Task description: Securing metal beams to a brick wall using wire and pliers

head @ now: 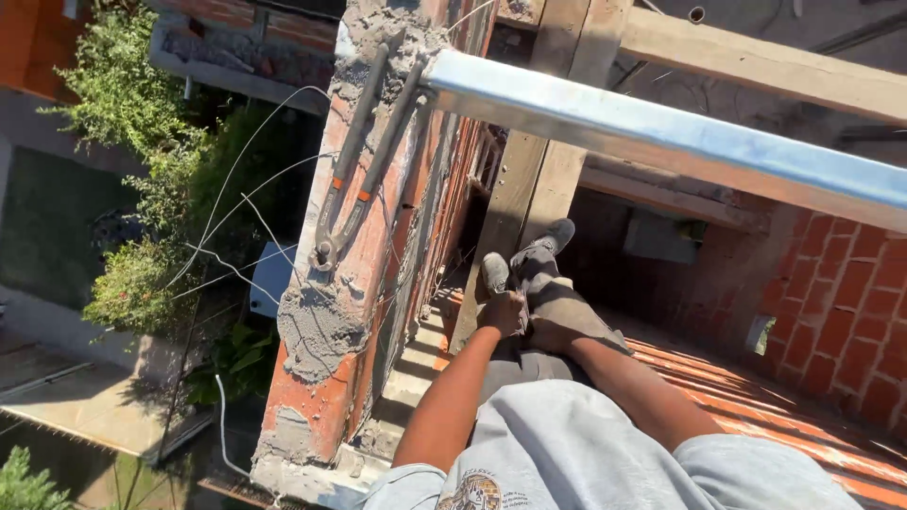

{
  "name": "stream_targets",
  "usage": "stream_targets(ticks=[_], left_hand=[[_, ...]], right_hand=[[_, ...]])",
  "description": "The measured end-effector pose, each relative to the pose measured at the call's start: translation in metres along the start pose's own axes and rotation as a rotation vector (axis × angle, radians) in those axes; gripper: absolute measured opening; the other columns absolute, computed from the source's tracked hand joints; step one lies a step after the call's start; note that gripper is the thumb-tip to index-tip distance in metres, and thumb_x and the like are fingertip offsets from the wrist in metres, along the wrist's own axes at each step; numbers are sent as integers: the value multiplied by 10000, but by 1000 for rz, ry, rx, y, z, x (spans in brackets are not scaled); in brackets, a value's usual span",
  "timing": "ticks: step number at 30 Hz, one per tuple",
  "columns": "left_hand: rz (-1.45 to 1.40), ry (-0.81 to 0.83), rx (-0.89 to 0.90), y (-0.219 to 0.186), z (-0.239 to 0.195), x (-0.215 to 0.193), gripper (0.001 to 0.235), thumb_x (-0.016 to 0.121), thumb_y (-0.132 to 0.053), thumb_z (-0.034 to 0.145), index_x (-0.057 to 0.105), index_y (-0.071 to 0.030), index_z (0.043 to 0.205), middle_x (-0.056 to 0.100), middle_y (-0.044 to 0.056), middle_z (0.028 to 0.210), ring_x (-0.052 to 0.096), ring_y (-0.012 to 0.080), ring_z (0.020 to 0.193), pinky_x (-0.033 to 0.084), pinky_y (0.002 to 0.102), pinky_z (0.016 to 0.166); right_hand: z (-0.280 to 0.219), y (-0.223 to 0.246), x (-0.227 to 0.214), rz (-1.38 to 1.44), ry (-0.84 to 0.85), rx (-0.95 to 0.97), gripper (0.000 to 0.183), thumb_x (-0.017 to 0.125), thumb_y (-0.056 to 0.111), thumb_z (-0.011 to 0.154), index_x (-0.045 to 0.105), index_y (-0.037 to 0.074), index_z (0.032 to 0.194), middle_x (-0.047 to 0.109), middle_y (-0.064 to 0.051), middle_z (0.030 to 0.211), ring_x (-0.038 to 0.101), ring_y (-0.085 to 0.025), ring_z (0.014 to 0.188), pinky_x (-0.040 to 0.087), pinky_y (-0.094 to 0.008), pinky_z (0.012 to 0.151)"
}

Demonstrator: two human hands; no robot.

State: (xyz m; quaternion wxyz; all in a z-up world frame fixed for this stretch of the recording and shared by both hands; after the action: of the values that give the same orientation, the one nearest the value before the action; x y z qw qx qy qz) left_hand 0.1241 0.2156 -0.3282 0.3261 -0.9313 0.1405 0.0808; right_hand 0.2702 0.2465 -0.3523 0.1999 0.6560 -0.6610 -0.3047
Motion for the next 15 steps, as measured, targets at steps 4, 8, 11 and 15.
stream_targets(ticks=[4,8,11,15], left_hand=[[-161,-191,-139,65,33,15,441,609,-596,945,739,-268,1209,739,88,1210,676,383,1169,550,469,973],[-21,-167,-10,27,22,-8,385,632,-605,927,752,-330,1167,682,39,1273,659,350,1209,541,444,1035],[189,-326,74,-14,-7,-31,594,598,-690,923,673,-247,1311,559,95,1393,624,410,1241,517,507,1086],[173,-571,27,-13,-23,-41,814,636,-640,887,439,-86,1450,444,170,1508,472,372,1399,411,521,1152]], right_hand=[[44,-28,35,10,-79,195,589,830,568,707,607,129,1030,742,-151,1030,712,-344,1064,558,-456,854],[16,32,0,10,-279,53,402,634,411,912,565,15,905,682,-288,900,682,-478,997,522,-515,824],[-12,75,-45,28,-507,20,581,638,560,931,618,19,717,695,-229,779,725,-408,884,561,-451,760],[-57,119,-68,-115,-329,25,469,546,400,962,693,-29,840,685,-283,849,696,-458,914,527,-494,813]])
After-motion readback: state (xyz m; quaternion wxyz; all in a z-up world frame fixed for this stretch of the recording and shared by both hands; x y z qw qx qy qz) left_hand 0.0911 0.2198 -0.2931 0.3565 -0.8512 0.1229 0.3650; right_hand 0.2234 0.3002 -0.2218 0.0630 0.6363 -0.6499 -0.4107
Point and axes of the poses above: each hand's wrist, its own z-axis towards the middle knuckle, its own x-axis out of the palm, y = z × x, the point moved 4 cm from there along z, towards the middle knuckle
